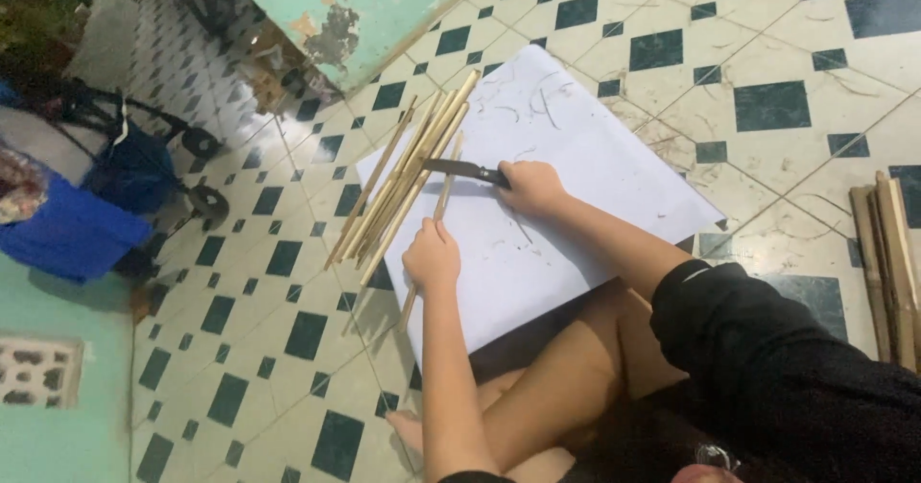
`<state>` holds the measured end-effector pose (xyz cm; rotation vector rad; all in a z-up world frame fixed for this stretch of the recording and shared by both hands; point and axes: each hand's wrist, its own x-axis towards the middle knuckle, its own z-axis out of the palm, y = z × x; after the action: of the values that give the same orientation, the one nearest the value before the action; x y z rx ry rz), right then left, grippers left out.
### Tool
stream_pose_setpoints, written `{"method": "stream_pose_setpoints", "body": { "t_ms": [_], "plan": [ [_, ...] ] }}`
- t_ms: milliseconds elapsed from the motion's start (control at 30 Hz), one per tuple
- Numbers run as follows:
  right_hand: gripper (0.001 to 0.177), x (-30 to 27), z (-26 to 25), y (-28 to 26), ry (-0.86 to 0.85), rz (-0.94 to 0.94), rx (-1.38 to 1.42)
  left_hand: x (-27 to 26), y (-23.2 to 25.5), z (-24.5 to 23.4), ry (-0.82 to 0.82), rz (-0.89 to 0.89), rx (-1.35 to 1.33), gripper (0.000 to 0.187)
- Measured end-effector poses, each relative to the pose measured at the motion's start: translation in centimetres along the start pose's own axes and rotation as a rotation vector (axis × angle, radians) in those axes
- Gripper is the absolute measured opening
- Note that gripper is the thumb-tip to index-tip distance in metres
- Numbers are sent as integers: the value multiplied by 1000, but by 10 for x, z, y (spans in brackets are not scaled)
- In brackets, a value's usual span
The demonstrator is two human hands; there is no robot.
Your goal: The person sitting on the floor uses a knife to shave and process thin bamboo sticks over a white sheet of paper.
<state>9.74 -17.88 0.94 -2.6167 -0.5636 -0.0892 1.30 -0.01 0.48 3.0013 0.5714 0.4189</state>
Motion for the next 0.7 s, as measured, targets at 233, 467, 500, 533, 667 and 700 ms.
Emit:
{"method": "stream_pose_setpoints", "body": {
  "t_ms": [233,467,500,533,667,700],
  "plan": [
    [31,23,-6,7,-71,-70,271,21,11,6,-104,92,7,28],
    [34,61,20,6,143,-153,645,56,-8,5,-308,144,-117,27],
    [32,69,25,9,233,-120,643,63,-12,4,-370,147,-222,29],
    [32,73,25,6,224,-133,652,66,-12,-5,-365,130,-216,29],
    [32,83,22,8,269,-72,472,78,-6,-2,-257,207,-189,30],
    [33,83,20,9,260,-102,342,78,-5,5,-139,279,-103,29]
  ]
}}
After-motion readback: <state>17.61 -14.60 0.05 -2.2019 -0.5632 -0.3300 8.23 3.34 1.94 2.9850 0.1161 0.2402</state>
